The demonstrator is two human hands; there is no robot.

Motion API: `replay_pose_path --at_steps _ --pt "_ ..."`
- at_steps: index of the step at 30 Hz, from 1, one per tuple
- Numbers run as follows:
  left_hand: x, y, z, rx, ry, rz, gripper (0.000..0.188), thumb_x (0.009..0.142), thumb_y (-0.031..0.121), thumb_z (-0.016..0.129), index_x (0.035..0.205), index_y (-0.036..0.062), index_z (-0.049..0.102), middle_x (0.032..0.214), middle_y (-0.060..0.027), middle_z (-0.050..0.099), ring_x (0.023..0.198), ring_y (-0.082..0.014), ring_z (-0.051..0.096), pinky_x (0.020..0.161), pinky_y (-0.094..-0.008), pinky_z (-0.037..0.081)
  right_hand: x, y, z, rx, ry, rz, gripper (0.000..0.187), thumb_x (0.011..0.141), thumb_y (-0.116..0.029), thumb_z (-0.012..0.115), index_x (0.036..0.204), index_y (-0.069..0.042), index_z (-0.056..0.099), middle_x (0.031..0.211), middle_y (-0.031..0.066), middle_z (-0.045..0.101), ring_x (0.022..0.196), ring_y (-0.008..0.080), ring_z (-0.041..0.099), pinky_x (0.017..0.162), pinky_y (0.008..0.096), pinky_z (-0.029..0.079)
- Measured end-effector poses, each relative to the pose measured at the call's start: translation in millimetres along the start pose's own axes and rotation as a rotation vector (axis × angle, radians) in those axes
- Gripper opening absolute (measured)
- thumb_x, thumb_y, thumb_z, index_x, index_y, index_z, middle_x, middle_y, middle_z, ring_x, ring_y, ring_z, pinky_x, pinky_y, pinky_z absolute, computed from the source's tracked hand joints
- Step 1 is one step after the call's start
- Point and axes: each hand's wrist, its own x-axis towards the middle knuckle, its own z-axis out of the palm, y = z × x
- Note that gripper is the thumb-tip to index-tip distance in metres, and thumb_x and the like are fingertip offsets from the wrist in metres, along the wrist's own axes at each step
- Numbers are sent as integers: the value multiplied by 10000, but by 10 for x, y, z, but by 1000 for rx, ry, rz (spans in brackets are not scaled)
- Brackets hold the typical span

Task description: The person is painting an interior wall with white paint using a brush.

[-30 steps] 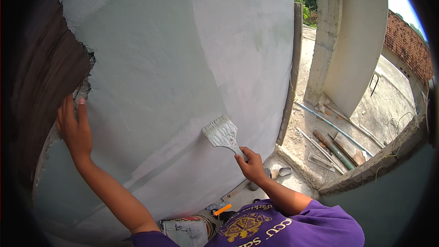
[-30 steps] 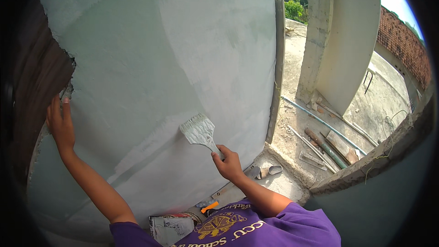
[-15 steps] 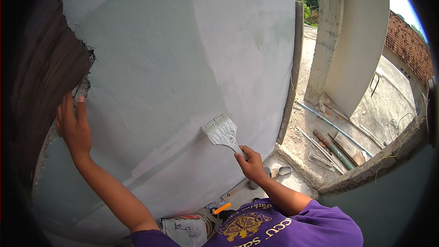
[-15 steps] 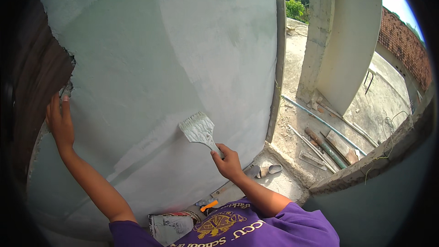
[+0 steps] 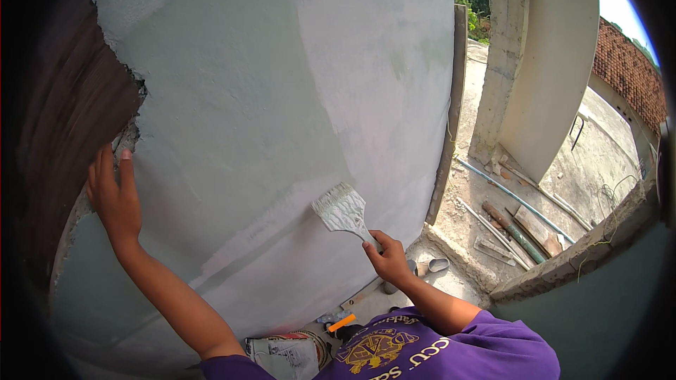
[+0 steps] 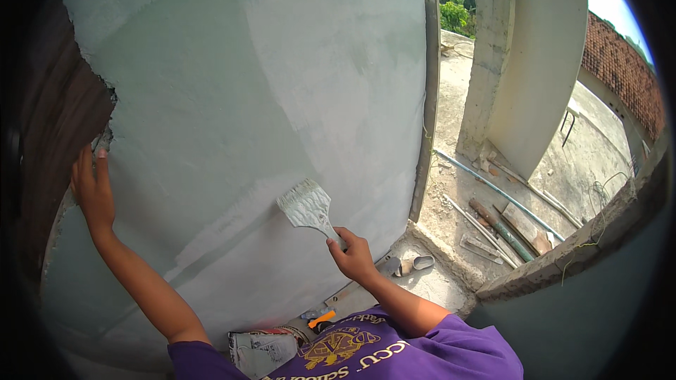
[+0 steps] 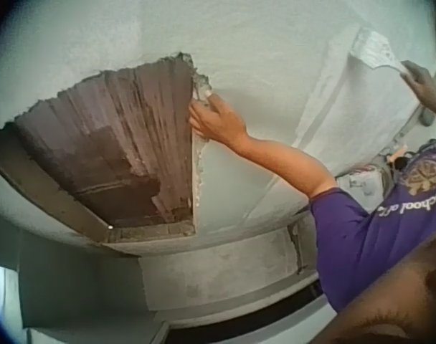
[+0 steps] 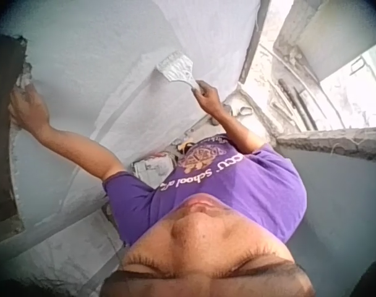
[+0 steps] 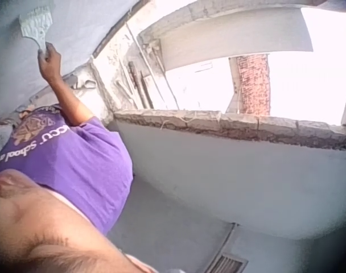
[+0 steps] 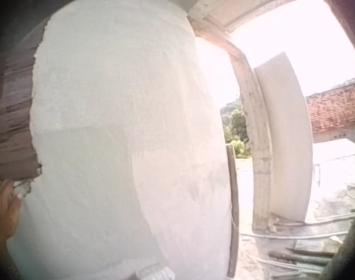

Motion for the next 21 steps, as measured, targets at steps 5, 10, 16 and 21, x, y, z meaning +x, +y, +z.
replay_pose_path --at_steps 5,10,16,21 --pt "-7 -5 26 -12 4 15 525 994 405 444 1321 -1 509 1340 -167 520 1253 -320 451 1090 -433 262 58 -48 -10 130 -55 43 258 922 -152 604 1125 7 617 852 98 667 776 84 562 682 251 473" --pt "14 0 17 -49 11 3 511 993 391 453 1314 -1 518 1329 -166 529 1247 -322 454 1086 -428 269 141 -27 28 36 -52 76 257 926 -149 594 1116 23 611 851 81 666 760 86 549 667 255 465" --pt "-14 11 7 -53 35 38 508 997 382 463 1319 -8 519 1274 -205 546 1203 -345 483 1048 -421 323 -20 -32 -37 12 -39 41 252 925 -158 598 1108 14 617 817 60 657 718 84 540 645 265 457" --pt "4 11 18 -23 29 21 509 995 386 459 1317 -5 517 1293 -185 541 1220 -333 471 1066 -424 298 178 -93 -24 143 -47 41 262 924 -169 601 1115 9 613 786 33 618 726 74 518 664 255 453"
